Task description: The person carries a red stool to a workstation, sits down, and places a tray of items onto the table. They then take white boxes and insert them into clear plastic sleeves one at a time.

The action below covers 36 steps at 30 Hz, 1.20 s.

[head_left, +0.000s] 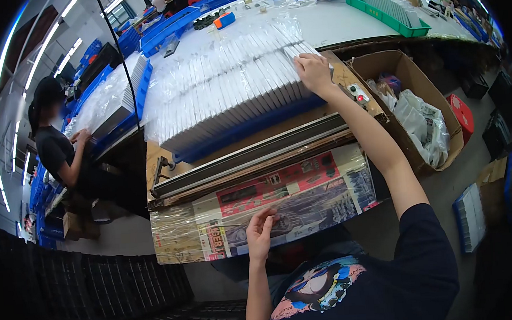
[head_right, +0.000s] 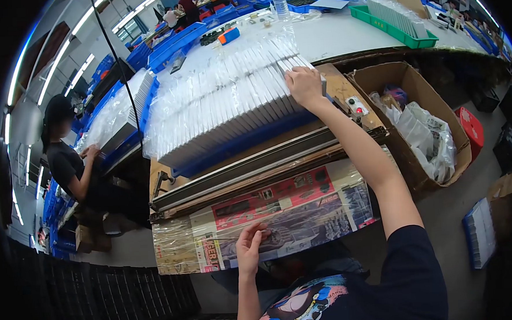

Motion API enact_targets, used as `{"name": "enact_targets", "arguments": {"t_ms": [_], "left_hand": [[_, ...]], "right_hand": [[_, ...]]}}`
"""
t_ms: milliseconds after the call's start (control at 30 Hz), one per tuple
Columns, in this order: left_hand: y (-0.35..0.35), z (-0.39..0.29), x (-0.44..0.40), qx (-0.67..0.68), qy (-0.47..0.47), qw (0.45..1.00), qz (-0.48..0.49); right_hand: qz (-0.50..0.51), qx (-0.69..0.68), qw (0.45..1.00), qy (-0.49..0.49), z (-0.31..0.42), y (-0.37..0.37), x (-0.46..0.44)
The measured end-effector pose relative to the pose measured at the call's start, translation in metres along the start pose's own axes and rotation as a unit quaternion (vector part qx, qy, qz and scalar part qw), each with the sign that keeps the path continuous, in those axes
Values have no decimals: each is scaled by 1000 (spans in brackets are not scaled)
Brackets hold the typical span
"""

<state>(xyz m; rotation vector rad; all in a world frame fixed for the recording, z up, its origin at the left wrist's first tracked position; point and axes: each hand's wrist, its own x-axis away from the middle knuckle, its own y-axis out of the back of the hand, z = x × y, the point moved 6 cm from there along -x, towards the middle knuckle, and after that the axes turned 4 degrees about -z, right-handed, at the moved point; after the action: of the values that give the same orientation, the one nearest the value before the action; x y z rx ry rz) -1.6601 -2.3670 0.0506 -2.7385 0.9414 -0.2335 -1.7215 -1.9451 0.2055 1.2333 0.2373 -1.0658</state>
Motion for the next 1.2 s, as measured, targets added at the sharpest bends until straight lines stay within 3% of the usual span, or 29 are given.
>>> {"name": "enact_targets", "arguments": {"t_ms": [67,100,233,367,500,633,733,800,867,933,1000,1067,1200], "left_hand": [[2,4,4,13,6,1000,-6],[1,3,6,19,4,1000,-6],[2,3,7,24,-4,1000,-10],[-7,-7,11,13,-6,1000,1],[-11,-19,14,-1,-19,1000,-2],[-14,-30,15,7,-43,999,1],[-16,-54,5,-7,-101,995,-16],[-22,-81,-6,-72,-160,984,-34],[-30,-104,-19,-129,-195,972,-40],[-44,-128,-28,-165,-276,947,-20],[-58,-131,-39,-47,-257,963,64],[-49,-110,-43,-22,-196,974,112],[-33,-72,-49,45,-111,985,125]], "right_hand": [[63,-15,998,-3,-8,2,-4],[39,-70,997,-12,-8,11,-3],[-34,-67,993,86,13,40,35],[-150,66,979,118,36,37,48],[-176,25,983,42,35,31,41],[-284,-87,952,75,50,65,46],[-288,-306,901,110,94,128,62],[-306,-391,851,172,121,166,87],[-305,-410,838,191,138,199,118],[-226,-496,832,103,141,201,144],[-79,-542,836,-28,140,174,164],[16,-616,770,-167,130,131,188],[42,-640,753,-150,115,89,204]]}}
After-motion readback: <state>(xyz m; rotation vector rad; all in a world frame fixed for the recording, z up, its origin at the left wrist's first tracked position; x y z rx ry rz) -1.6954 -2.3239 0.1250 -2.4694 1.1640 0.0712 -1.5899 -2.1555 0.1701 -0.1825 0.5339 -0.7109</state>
